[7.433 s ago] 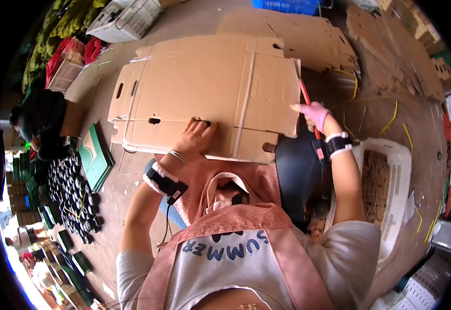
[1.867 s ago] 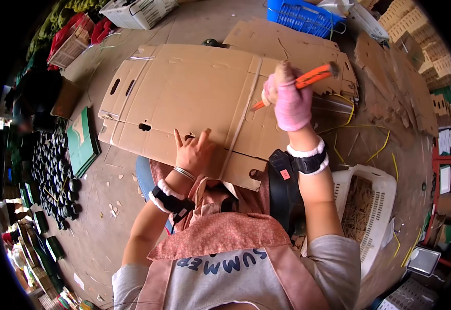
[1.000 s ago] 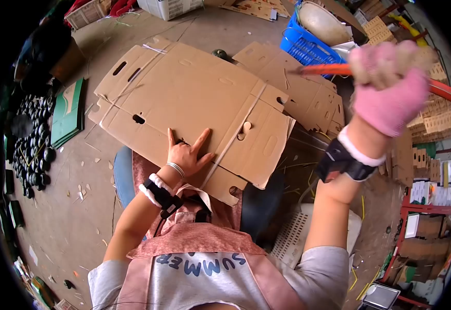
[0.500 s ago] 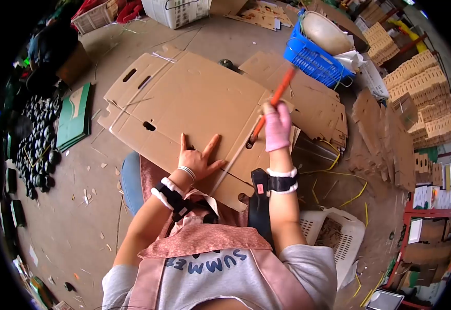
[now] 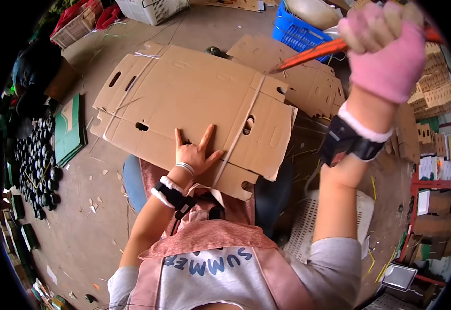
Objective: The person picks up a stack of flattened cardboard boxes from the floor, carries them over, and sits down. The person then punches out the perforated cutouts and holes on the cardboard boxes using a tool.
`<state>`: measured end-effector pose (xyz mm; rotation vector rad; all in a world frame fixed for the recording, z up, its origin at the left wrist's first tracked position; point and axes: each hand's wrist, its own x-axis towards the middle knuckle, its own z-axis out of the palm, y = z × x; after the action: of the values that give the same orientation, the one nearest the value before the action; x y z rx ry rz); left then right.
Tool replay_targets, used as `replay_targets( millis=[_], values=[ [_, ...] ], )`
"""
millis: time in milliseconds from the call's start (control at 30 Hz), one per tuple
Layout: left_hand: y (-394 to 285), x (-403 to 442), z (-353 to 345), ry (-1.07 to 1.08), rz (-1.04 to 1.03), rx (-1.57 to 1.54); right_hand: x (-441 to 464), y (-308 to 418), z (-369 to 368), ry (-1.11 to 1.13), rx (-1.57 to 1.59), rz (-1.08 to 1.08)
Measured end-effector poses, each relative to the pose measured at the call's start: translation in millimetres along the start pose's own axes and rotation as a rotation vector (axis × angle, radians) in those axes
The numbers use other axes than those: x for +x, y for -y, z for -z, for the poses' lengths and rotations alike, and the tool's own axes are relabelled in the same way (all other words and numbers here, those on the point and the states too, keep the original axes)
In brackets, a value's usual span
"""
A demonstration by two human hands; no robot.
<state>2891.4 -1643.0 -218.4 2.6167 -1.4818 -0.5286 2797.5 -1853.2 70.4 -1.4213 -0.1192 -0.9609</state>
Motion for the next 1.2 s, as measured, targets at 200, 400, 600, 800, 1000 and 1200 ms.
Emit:
replay_targets(
  millis=[200, 400, 600, 800, 1000, 1200],
  values=[
    [3.4, 4.0, -4.6, -0.065, -0.006, -0.011, -196.7, -295.0, 47.6, -0.301, -0.649, -0.433],
    [-0.5, 2.3, 3.5, 0.010, 0.015, -0.023, -62.5, -137.5, 31.4, -0.498, -0.062, -0.242],
    [-4.6, 1.2, 4.7, 0.025, 0.023, 0.017, -72.8, -71.8, 34.2, -0.336, -0.087, -0.140],
    [-5.5, 5.0, 2.7, 0.061, 0.024, 0.120, -135.1, -101.2, 70.8, -0.448, -0.056, -0.271],
    [28.6, 6.9, -13.5, -0.068, -0.282, 0.064, -144.0, -85.6, 84.2, -0.609, -0.063, -0.248],
    [54.7, 17.9, -15.8, -0.290, -0.529, 0.017, -179.1, -79.6, 131.5, -0.679, -0.673, -0.695]
  ],
)
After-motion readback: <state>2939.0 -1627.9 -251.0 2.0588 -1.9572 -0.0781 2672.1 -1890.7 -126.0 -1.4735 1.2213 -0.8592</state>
